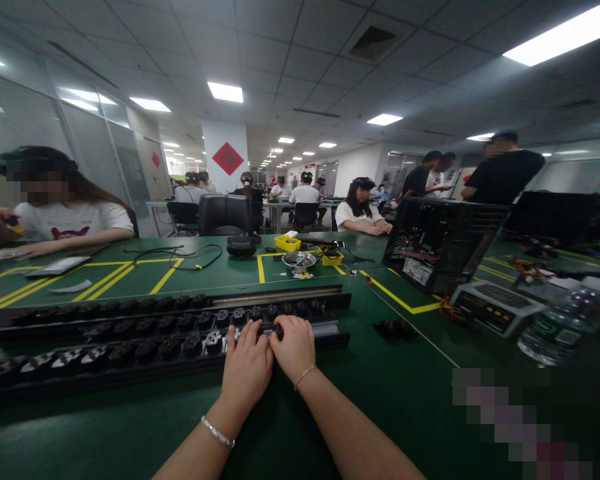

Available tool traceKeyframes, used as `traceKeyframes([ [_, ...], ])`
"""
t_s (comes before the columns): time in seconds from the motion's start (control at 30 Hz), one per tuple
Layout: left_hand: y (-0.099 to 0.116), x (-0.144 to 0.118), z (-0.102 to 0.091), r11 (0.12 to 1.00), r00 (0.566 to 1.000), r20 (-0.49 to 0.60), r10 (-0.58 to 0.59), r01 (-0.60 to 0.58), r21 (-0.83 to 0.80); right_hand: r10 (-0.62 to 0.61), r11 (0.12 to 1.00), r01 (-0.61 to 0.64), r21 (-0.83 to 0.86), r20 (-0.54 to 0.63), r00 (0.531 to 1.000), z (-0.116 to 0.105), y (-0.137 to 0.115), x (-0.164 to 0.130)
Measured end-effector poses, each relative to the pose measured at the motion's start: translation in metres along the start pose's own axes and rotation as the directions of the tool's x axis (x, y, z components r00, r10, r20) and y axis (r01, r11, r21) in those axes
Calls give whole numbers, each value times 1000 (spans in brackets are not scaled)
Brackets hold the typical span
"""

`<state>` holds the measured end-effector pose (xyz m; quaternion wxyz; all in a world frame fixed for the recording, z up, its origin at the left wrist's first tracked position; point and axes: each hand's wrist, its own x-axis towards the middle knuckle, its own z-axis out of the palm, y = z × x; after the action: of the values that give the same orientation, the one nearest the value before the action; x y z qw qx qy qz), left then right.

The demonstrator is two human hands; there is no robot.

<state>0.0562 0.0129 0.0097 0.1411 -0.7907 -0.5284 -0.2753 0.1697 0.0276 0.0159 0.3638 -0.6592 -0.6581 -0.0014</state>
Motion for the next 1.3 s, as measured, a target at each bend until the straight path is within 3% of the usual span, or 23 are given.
traceKeyframes([
  [1.3,0,0,0,1000,999,-38,9,-10,-17,83,992,-85,-90,-31,996,-1,0,0],
])
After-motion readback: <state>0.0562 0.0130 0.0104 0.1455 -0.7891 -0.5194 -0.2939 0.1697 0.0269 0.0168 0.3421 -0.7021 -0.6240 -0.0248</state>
